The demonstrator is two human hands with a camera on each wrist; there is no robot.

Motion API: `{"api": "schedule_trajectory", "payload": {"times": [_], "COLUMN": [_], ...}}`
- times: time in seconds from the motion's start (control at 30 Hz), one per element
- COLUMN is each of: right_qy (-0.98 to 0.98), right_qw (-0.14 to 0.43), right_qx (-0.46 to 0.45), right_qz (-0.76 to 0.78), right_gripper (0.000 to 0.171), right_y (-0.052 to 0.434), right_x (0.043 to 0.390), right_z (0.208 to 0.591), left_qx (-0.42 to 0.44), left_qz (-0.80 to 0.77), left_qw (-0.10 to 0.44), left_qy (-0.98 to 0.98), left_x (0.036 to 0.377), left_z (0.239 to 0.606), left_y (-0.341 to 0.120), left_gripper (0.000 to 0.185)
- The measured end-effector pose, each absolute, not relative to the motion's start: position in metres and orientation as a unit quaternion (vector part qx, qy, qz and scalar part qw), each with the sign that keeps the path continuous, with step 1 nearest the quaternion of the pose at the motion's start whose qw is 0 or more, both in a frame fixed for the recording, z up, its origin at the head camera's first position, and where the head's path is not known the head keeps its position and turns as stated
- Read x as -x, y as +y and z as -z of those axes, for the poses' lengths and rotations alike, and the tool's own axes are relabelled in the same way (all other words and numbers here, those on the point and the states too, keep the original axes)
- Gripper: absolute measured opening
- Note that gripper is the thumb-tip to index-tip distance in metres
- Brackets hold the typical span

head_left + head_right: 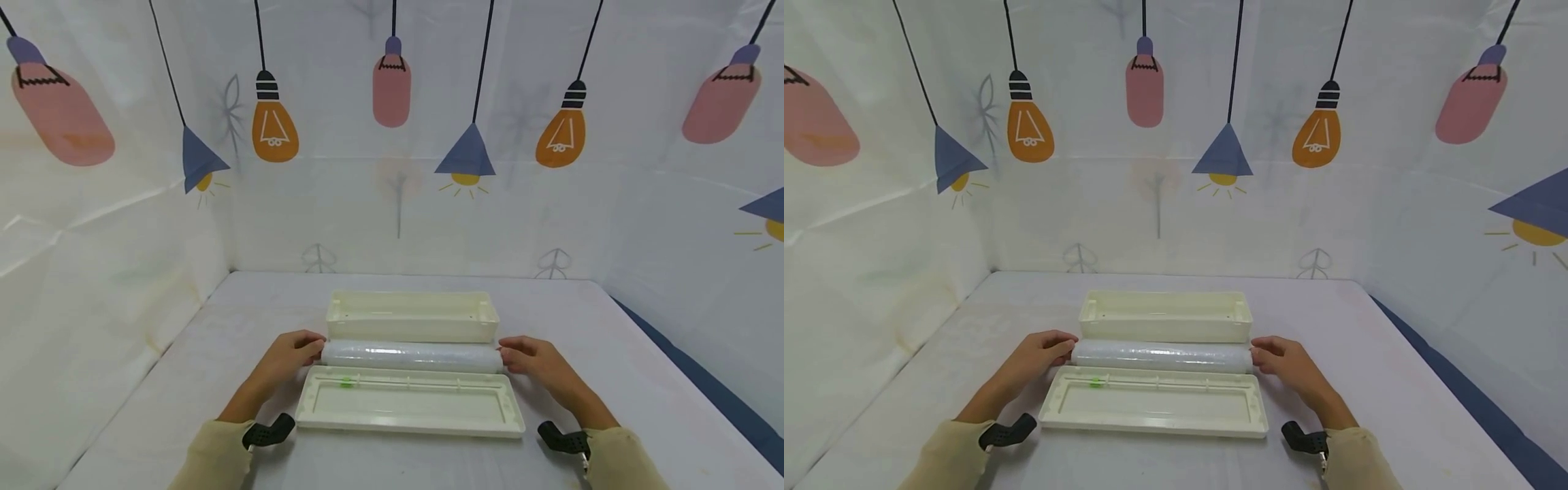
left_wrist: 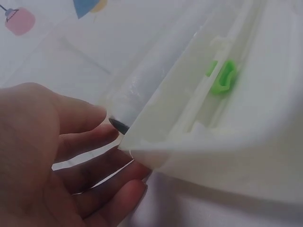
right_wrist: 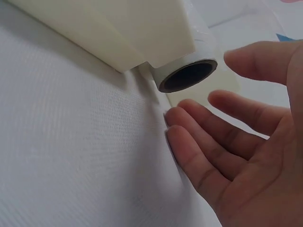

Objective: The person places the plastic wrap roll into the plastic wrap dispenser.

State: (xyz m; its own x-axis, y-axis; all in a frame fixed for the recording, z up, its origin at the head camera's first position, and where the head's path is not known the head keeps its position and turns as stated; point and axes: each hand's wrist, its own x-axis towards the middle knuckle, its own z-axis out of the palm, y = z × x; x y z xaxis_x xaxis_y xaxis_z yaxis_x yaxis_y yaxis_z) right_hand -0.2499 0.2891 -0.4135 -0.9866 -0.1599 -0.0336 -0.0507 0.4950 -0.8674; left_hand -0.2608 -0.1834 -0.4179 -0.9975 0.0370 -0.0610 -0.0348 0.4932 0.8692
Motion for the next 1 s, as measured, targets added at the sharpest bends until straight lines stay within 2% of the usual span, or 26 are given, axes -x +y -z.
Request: {"api": "schedule_trajectory", "payload": {"times": [0.4,1.0], "right_qy": [0.876,0.872], "right_qw": [0.079,0.074], "right_qx": [0.082,0.110], "right_qz": [0.469,0.472], "right_gripper": [0.058,0.056], "right_y": [0.292,0.294], "right_x": [0.252,0.249], "right_z": [0.416,0.415], "left_qx": [-0.077,-0.068], "left_qz": [-0.528,-0.489], "left_qw": [0.094,0.054], "left_qy": [0.841,0.868], "left_x": [0.260,0.262], "left_z": [0.414,0.422], "left_y": [-0.202,-0.195], "left_gripper": [0.042,0.051]}}
